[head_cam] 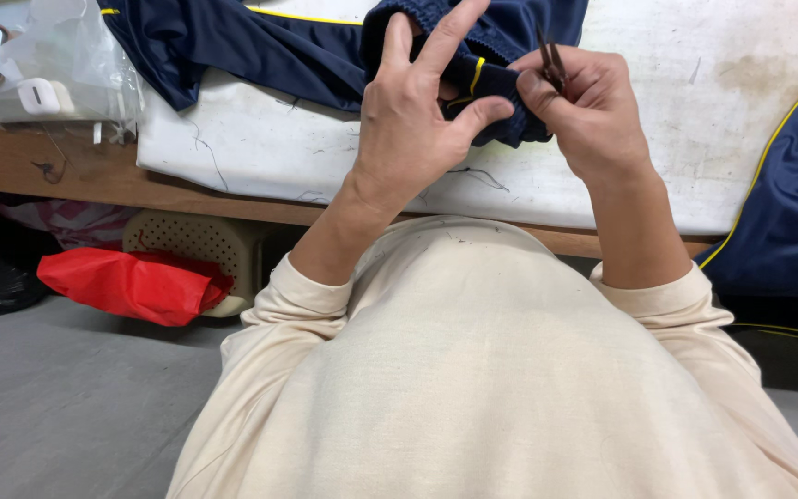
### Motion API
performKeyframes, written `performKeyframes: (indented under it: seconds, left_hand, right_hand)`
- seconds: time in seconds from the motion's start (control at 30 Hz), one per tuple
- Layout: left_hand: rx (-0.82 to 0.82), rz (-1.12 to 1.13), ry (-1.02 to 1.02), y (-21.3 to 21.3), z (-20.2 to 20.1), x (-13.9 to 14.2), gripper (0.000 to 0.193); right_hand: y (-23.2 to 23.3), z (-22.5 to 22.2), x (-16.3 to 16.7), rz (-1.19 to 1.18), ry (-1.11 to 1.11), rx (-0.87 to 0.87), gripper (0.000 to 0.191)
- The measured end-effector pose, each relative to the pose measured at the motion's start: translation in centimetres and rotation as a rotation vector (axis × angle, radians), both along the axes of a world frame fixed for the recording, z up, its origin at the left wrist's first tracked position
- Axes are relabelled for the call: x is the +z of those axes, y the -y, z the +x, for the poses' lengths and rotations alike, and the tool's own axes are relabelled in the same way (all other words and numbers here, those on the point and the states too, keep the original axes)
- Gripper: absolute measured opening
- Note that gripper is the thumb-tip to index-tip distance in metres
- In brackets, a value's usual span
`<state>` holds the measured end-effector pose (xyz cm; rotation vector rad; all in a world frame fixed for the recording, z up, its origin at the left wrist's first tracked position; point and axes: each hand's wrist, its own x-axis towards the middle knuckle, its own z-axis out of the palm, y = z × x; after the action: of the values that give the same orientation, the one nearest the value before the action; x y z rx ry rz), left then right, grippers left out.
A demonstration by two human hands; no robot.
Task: The person uses small scissors to trim loose threads from the waistband and seams of a navy blue garment with yellow piping. They repeatedly reposition the fabric and cut small protruding threads along the elastic and seams.
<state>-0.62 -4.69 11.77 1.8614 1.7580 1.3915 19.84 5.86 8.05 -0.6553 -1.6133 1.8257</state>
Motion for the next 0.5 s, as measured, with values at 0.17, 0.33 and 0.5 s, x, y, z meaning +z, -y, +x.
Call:
performKeyframes:
  seconds: [0.17,0.33,0.5]
  left_hand:
    - [0.205,0.127,-0.254,-1.8,0.0,-2.0,0.021]
    - [0.258,0.215,0.453,-2.6,-7.0,0.0,0.025]
    - [0.115,0.132,0.298,0.1,-7.2,1.0,0.028]
  right_hand:
    - [-0.7,0.0,-0.3,-0.059,-0.018,0.070,0.010]
    - [-1.7,0.1,-0.8,-0.445,-0.103,0.121,0.009]
    - [-2.2,0.1,-0.7,-0.538,-0.092,0.118,0.010]
